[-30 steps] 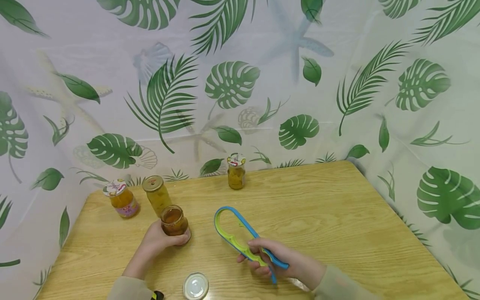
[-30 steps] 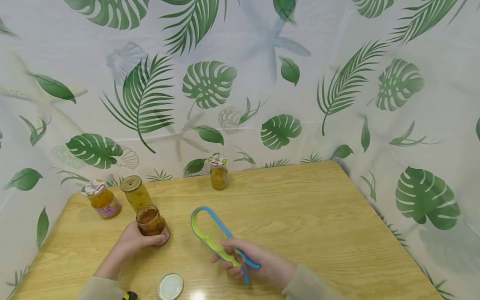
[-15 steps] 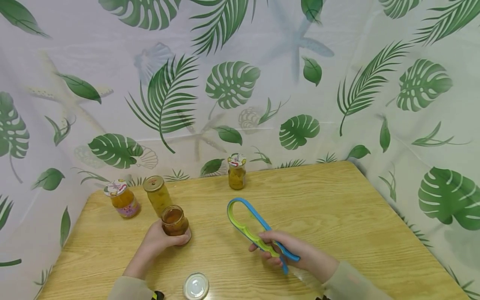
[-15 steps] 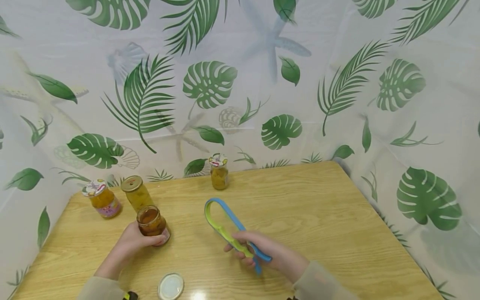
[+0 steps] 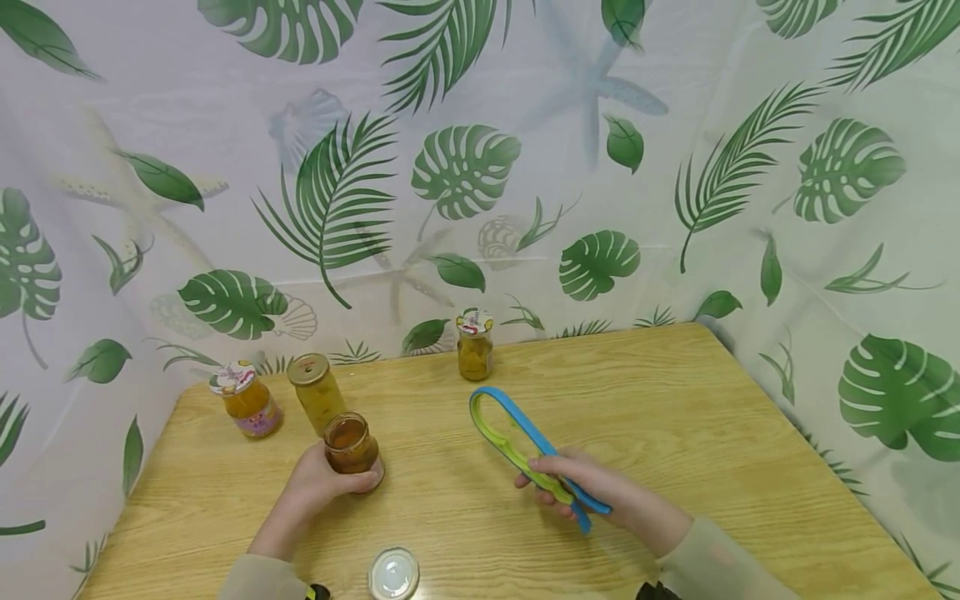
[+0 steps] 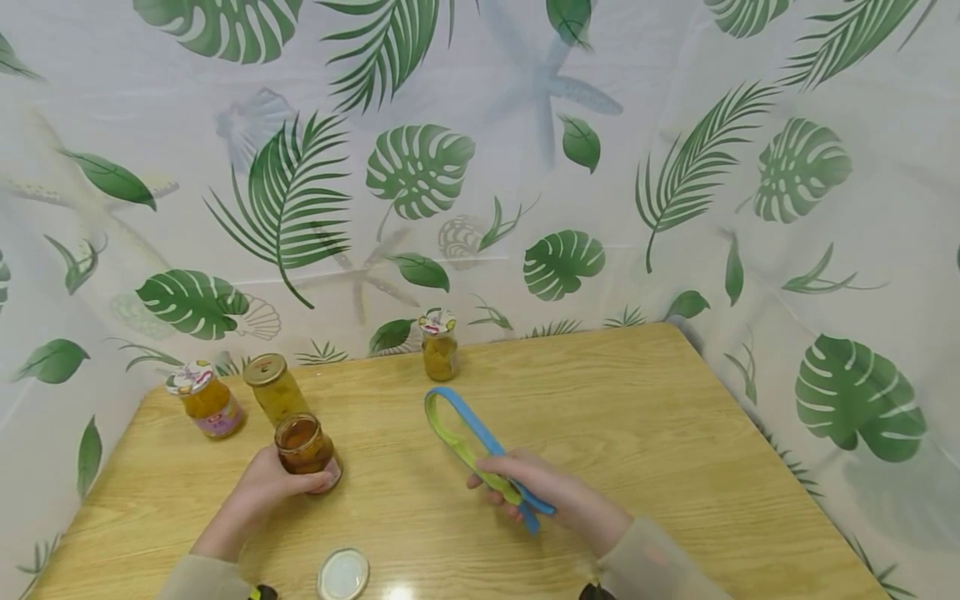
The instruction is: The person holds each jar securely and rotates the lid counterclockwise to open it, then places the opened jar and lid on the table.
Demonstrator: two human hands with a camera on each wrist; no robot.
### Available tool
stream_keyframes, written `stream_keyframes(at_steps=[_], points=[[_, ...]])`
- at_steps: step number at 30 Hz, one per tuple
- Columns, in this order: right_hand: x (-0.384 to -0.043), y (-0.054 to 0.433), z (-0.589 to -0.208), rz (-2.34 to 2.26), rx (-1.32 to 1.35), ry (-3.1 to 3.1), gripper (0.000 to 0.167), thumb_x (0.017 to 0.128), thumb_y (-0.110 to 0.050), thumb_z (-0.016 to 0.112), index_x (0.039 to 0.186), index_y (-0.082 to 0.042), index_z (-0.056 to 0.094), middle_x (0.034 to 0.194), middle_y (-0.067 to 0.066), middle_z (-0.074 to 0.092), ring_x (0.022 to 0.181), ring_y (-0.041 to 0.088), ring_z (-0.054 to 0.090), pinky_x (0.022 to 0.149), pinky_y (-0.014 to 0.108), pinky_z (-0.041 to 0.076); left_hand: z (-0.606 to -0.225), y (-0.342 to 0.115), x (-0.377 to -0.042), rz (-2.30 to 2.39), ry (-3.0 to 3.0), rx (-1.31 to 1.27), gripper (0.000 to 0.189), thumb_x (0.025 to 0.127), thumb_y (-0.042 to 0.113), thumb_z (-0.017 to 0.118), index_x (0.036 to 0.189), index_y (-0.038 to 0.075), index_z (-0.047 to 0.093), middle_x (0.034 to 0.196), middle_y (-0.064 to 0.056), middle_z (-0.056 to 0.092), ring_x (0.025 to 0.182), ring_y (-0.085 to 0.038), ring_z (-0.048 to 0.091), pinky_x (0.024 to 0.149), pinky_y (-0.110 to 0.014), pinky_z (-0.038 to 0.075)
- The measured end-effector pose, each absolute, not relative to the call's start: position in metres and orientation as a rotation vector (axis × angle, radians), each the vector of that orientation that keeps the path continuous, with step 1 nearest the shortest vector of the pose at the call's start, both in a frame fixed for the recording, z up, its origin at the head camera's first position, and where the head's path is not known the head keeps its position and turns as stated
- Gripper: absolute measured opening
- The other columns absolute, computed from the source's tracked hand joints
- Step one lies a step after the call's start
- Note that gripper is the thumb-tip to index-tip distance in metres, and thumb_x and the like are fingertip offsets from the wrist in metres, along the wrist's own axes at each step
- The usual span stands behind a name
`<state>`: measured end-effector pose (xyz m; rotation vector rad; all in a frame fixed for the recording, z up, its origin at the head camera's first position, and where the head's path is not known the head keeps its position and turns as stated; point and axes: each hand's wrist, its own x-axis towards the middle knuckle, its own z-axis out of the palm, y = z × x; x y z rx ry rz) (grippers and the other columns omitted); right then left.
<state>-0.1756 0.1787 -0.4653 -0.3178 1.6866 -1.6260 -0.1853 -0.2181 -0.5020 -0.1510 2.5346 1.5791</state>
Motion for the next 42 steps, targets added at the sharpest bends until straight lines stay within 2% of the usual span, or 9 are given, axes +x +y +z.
stream_keyframes(at_steps=[9,17,23,26,34,37,42], points=[[-0.177,0.185,-0.462,-1.563,-0.346,1.862,0.045,0.108,-0.031,0.054,0.121,0.012,0.062,0.072,-0.007,0.059,0.054,0.0,0.052,0.052,0.014,0.045,-0.504,-0.219,-0.186,1.555,2.556,-0.154,0.069,0.076,0.015,0.097,0.131,-0.006,0.062,0.126,-0.02,0.073,0.12,-0.031,0.067,0.114,-0.05,0.046],[-0.178,0.191,-0.46,-1.52,-0.322,2.014,0.041,0.106,-0.03,0.06,0.116,0.009,0.064,0.071,-0.004,0.057,0.055,0.005,0.052,0.053,0.018,0.045,-0.504,-0.22,-0.187,1.543,2.564,-0.133,0.07,0.076,0.015,0.097,0.132,-0.007,0.061,0.128,-0.021,0.073,0.122,-0.033,0.068,0.115,-0.051,0.047],[-0.18,0.195,-0.457,-1.426,-0.327,2.149,0.03,0.105,-0.03,0.063,0.087,-0.006,0.056,0.064,-0.003,0.052,0.055,0.009,0.05,0.055,0.023,0.046,-0.503,-0.221,-0.186,1.537,2.563,-0.13,0.071,0.076,0.015,0.097,0.133,-0.007,0.061,0.129,-0.022,0.072,0.123,-0.034,0.067,0.116,-0.052,0.047],[-0.182,0.197,-0.457,-1.418,-0.323,2.164,0.031,0.105,-0.028,0.064,0.083,-0.011,0.052,0.063,-0.003,0.05,0.055,0.01,0.05,0.055,0.025,0.046,-0.503,-0.221,-0.186,1.528,2.568,-0.123,0.071,0.076,0.016,0.097,0.133,-0.007,0.061,0.129,-0.022,0.072,0.124,-0.035,0.067,0.116,-0.055,0.047],[-0.184,0.202,-0.456,-1.38,-0.311,2.225,0.033,0.103,-0.034,0.068,0.083,-0.011,0.053,0.063,-0.003,0.05,0.058,0.012,0.049,0.059,0.029,0.047,-0.503,-0.223,-0.185,1.524,2.565,-0.065,0.073,0.078,0.016,0.095,0.136,-0.007,0.058,0.13,-0.023,0.071,0.125,-0.037,0.067,0.116,-0.055,0.048],[-0.184,0.203,-0.455,-1.382,-0.313,2.245,0.031,0.103,-0.033,0.069,0.094,-0.005,0.063,0.064,-0.003,0.051,0.059,0.012,0.05,0.06,0.031,0.048,-0.503,-0.223,-0.185,1.53,2.56,-0.057,0.075,0.079,0.017,0.095,0.139,-0.007,0.056,0.133,-0.023,0.07,0.128,-0.038,0.065,0.116,-0.056,0.047],[-0.183,0.203,-0.454,-1.39,-0.309,2.269,0.041,0.101,-0.033,0.07,0.117,0.005,0.068,0.068,-0.001,0.056,0.063,0.014,0.054,0.062,0.034,0.052,-0.503,-0.224,-0.185,1.548,2.549,-0.053,0.075,0.08,0.016,0.094,0.14,-0.005,0.055,0.134,-0.023,0.069,0.129,-0.037,0.064,0.116,-0.054,0.047]])
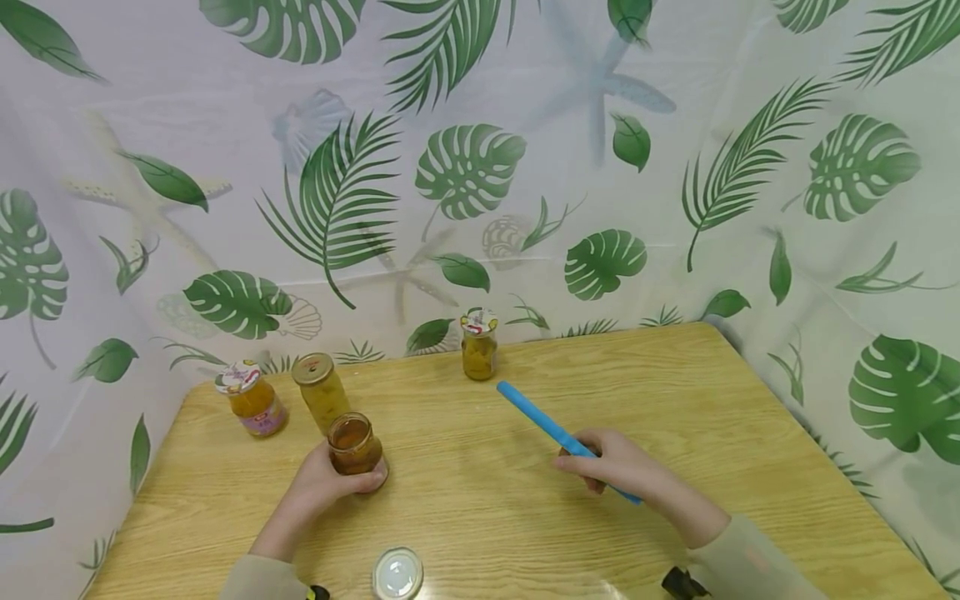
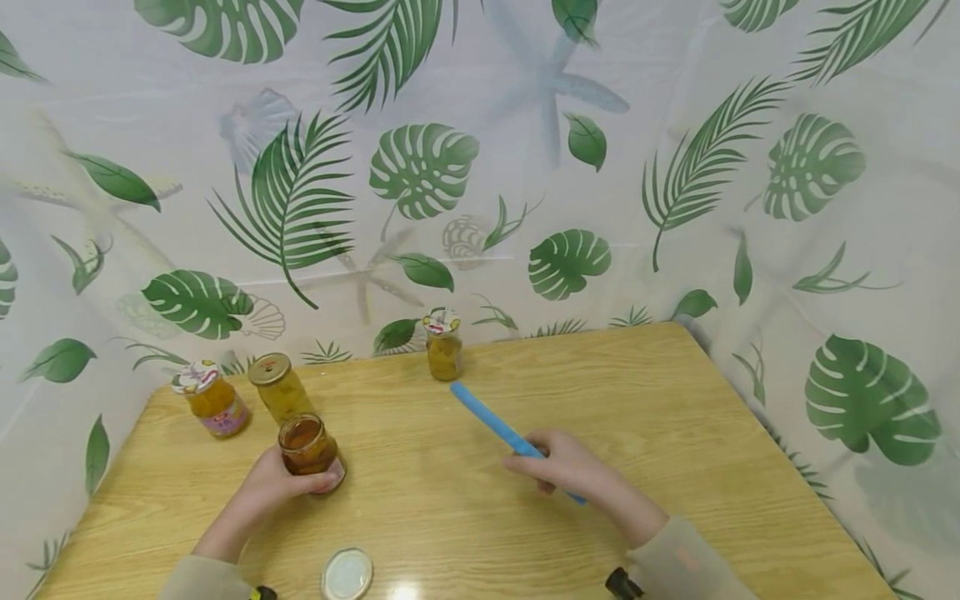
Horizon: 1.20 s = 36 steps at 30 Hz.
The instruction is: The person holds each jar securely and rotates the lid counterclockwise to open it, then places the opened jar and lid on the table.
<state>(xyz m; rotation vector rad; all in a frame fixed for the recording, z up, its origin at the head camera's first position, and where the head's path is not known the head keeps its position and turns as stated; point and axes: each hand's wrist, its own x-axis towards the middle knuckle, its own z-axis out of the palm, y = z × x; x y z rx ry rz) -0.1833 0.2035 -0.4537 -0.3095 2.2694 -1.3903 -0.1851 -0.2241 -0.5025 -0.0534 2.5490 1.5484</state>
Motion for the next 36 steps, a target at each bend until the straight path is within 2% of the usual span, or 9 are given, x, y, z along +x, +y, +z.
stream_keyframes(at_steps=[13,19,23,31,36], points=[[-0.182,0.206,-0.451,-1.396,-0.327,2.255,0.039,0.103,-0.029,0.068,0.12,0.006,0.067,0.071,0.0,0.056,0.063,0.013,0.051,0.062,0.032,0.048,-0.501,-0.236,-0.182,1.453,2.609,0.028,0.081,0.082,0.022,0.094,0.148,-0.001,0.052,0.146,-0.024,0.063,0.139,-0.041,0.058,0.121,-0.055,0.045],[-0.181,0.209,-0.454,-1.393,-0.332,2.264,0.042,0.102,-0.03,0.071,0.121,0.007,0.065,0.078,0.002,0.06,0.063,0.013,0.051,0.06,0.031,0.048,-0.499,-0.256,-0.174,1.329,2.662,0.065,0.085,0.084,0.021,0.092,0.151,-0.006,0.047,0.148,-0.028,0.061,0.142,-0.049,0.054,0.121,-0.061,0.042],[-0.18,0.211,-0.455,-1.401,-0.361,2.27,0.041,0.101,-0.029,0.072,0.12,0.007,0.065,0.079,0.003,0.061,0.063,0.012,0.052,0.06,0.03,0.05,-0.497,-0.271,-0.171,1.274,2.693,0.051,0.084,0.085,0.021,0.092,0.151,-0.006,0.047,0.148,-0.027,0.061,0.142,-0.052,0.052,0.121,-0.062,0.041],[-0.181,0.214,-0.454,-1.35,-0.373,2.316,0.053,0.098,-0.034,0.076,0.127,0.009,0.063,0.077,0.002,0.059,0.064,0.012,0.053,0.059,0.03,0.05,-0.488,-0.298,-0.17,1.169,2.74,-0.035,0.086,0.091,0.03,0.087,0.155,-0.005,0.043,0.155,-0.029,0.054,0.146,-0.056,0.044,0.121,-0.066,0.039],[-0.181,0.216,-0.452,-1.297,-0.373,2.354,0.061,0.096,-0.036,0.078,0.132,0.009,0.06,0.076,0.001,0.056,0.064,0.013,0.051,0.059,0.028,0.047,-0.476,-0.314,-0.173,1.095,2.771,-0.077,0.083,0.095,0.034,0.082,0.155,-0.008,0.042,0.156,-0.032,0.051,0.145,-0.057,0.044,0.118,-0.067,0.042]])
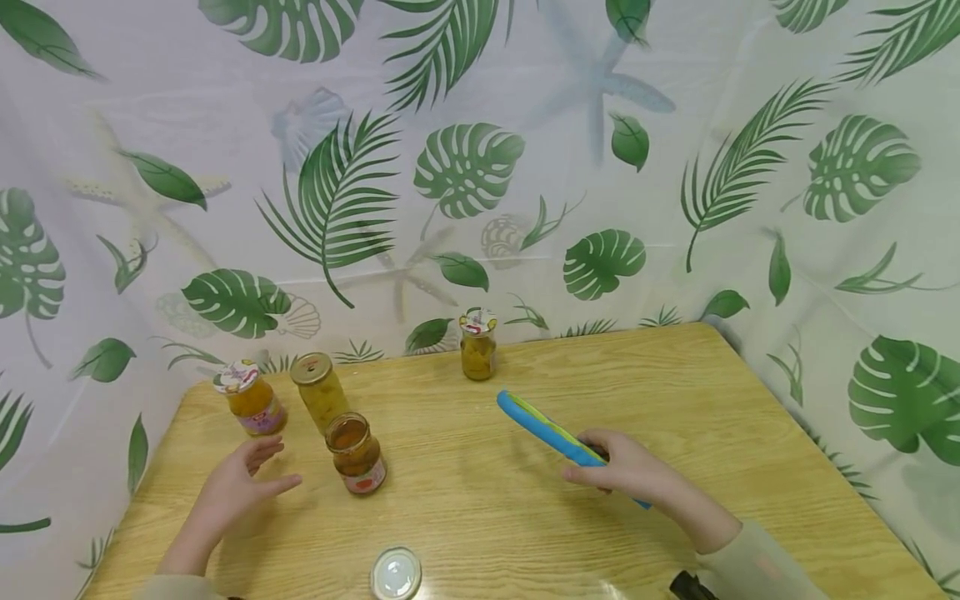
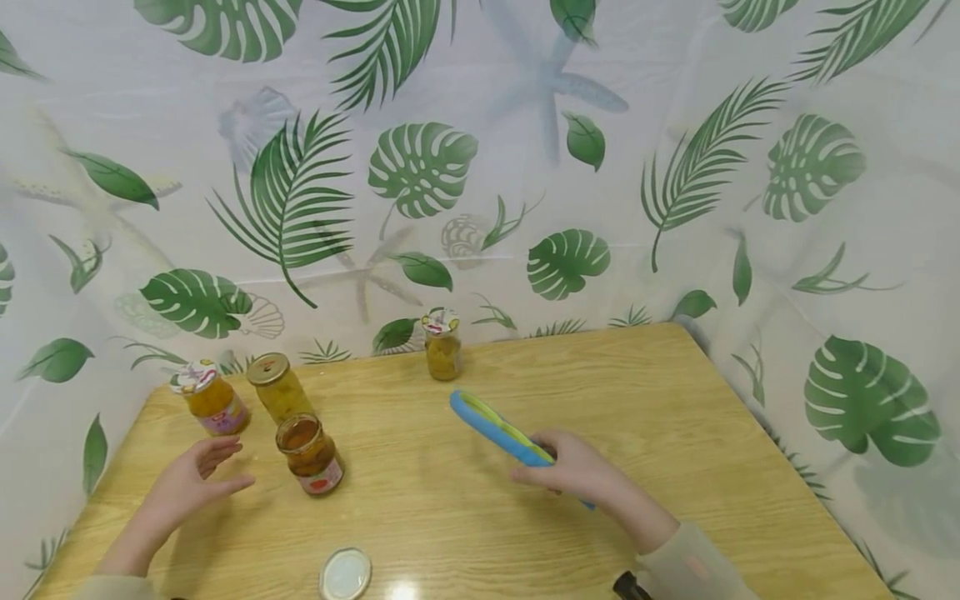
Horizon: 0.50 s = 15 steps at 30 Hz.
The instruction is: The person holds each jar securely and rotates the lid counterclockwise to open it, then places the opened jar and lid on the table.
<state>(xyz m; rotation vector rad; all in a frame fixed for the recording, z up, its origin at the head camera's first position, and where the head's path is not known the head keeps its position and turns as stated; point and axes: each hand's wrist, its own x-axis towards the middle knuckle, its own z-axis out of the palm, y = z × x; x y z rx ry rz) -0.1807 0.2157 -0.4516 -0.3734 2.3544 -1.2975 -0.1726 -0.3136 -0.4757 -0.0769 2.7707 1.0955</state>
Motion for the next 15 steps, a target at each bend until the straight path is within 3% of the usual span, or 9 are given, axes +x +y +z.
stream_keyframes(at_steps=[5,15], points=[[-0.179,0.217,-0.449,-1.288,-0.376,2.378,0.061,0.095,-0.035,0.078,0.133,0.008,0.06,0.077,0.001,0.056,0.065,0.013,0.051,0.058,0.027,0.046,-0.459,-0.329,-0.179,0.975,2.816,-0.148,0.08,0.099,0.039,0.076,0.152,-0.013,0.043,0.155,-0.035,0.05,0.142,-0.057,0.047,0.114,-0.067,0.046],[-0.175,0.22,-0.446,-1.248,-0.359,2.418,0.069,0.094,-0.039,0.08,0.138,0.008,0.059,0.082,0.003,0.06,0.068,0.014,0.053,0.059,0.026,0.048,-0.437,-0.342,-0.186,0.944,2.871,-0.276,0.083,0.101,0.038,0.071,0.153,-0.018,0.036,0.157,-0.039,0.042,0.145,-0.057,0.043,0.116,-0.069,0.041]])
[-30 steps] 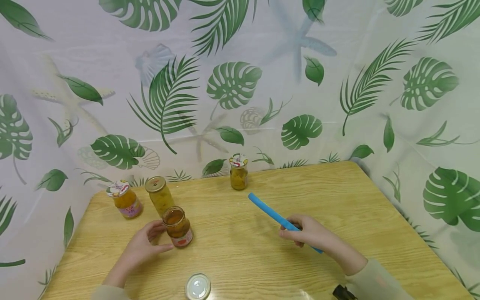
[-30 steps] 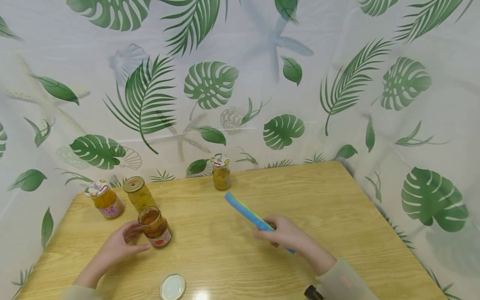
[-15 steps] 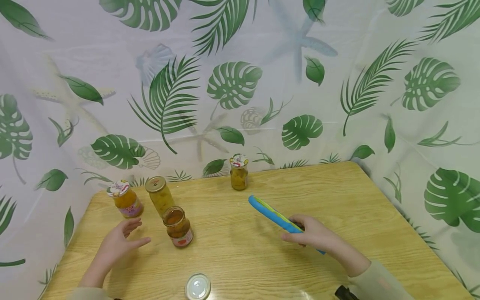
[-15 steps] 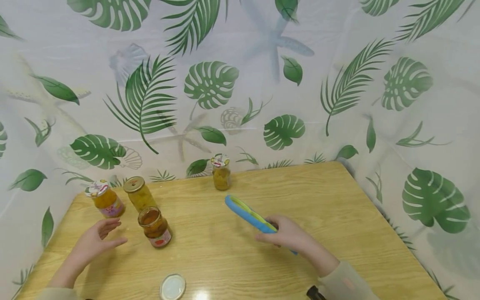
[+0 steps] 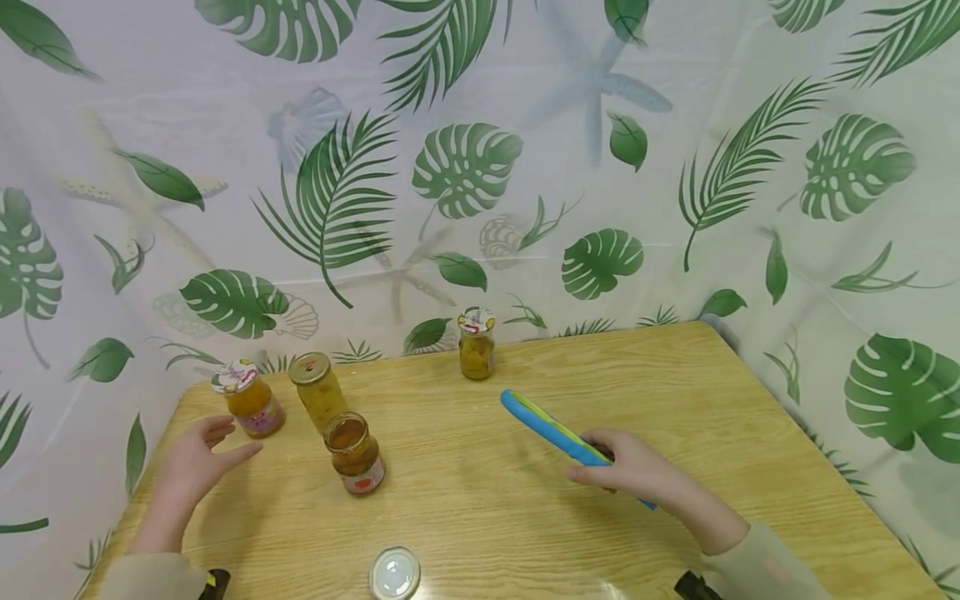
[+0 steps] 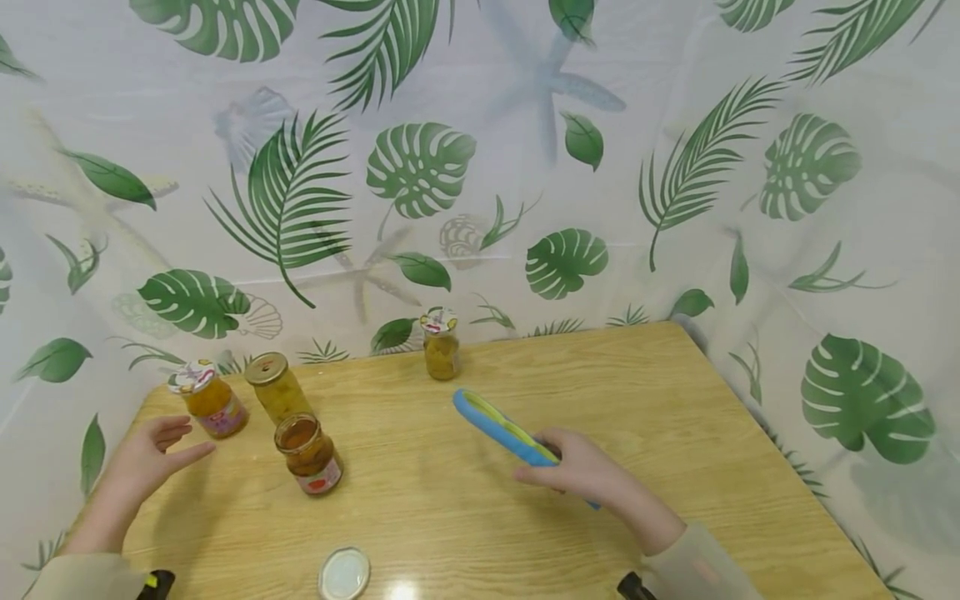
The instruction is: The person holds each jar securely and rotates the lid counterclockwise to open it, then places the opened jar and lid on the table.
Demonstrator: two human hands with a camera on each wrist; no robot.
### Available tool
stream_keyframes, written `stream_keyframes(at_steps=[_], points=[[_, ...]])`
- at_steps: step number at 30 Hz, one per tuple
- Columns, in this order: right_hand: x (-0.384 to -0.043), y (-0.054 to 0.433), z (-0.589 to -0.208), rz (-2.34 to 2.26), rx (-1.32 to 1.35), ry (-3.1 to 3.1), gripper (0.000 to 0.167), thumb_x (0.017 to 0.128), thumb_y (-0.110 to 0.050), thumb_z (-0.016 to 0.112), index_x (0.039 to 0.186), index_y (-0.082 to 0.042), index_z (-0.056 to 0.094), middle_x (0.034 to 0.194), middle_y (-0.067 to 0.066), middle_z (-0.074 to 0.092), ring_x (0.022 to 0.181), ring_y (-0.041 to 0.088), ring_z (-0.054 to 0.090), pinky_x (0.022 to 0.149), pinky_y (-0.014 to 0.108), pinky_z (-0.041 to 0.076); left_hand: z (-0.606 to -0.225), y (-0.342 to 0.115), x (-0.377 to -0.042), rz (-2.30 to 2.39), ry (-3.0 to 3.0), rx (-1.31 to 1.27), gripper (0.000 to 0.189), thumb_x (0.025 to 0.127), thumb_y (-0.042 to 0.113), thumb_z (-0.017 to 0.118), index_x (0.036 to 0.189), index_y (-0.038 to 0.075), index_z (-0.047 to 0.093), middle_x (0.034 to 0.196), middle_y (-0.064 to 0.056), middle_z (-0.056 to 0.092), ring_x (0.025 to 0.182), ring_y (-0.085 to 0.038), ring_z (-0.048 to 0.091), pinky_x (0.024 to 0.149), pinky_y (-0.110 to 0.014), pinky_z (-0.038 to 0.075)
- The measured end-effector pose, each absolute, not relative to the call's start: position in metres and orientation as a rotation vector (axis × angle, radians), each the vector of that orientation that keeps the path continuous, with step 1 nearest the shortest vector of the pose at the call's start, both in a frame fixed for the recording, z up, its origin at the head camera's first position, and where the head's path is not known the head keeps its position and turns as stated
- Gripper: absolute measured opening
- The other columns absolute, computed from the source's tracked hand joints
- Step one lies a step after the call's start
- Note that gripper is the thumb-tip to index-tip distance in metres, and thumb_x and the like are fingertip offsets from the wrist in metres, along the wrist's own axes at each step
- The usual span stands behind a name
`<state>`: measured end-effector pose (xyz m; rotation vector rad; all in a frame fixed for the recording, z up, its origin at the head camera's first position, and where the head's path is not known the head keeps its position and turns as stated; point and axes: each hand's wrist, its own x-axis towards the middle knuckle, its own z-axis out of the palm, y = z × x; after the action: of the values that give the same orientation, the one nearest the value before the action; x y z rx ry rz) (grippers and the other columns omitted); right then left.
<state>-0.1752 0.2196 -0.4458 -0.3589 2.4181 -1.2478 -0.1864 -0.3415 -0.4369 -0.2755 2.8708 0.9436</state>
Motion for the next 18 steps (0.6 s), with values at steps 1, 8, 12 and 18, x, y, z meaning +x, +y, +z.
stream_keyframes(at_steps=[1,8,12,18], points=[[-0.175,0.22,-0.446,-1.249,-0.358,2.417,0.068,0.094,-0.039,0.08,0.138,0.008,0.059,0.082,0.003,0.06,0.068,0.014,0.054,0.059,0.026,0.048,-0.436,-0.342,-0.187,0.949,2.871,-0.284,0.084,0.101,0.038,0.071,0.153,-0.018,0.035,0.157,-0.039,0.042,0.145,-0.057,0.042,0.117,-0.069,0.04],[-0.175,0.219,-0.446,-1.244,-0.361,2.423,0.064,0.093,-0.039,0.08,0.135,0.006,0.061,0.08,0.002,0.059,0.067,0.013,0.053,0.059,0.025,0.046,-0.436,-0.347,-0.194,1.043,2.846,-0.418,0.09,0.102,0.037,0.07,0.158,-0.017,0.024,0.16,-0.04,0.035,0.15,-0.058,0.034,0.122,-0.068,0.035],[-0.175,0.219,-0.448,-1.243,-0.35,2.409,0.068,0.094,-0.039,0.08,0.139,0.007,0.059,0.081,0.002,0.059,0.067,0.013,0.052,0.059,0.025,0.046,-0.439,-0.349,-0.199,1.134,2.797,-0.538,0.108,0.1,0.044,0.073,0.163,-0.015,0.008,0.169,-0.038,0.018,0.155,-0.058,0.022,0.127,-0.068,0.026],[-0.176,0.219,-0.449,-1.253,-0.339,2.385,0.071,0.095,-0.04,0.079,0.142,0.008,0.057,0.082,0.003,0.059,0.068,0.014,0.052,0.059,0.025,0.045,-0.443,-0.35,-0.204,1.322,2.711,-0.665,0.121,0.097,0.052,0.074,0.166,-0.005,-0.006,0.175,-0.029,0.001,0.16,-0.055,0.011,0.128,-0.07,0.021]])
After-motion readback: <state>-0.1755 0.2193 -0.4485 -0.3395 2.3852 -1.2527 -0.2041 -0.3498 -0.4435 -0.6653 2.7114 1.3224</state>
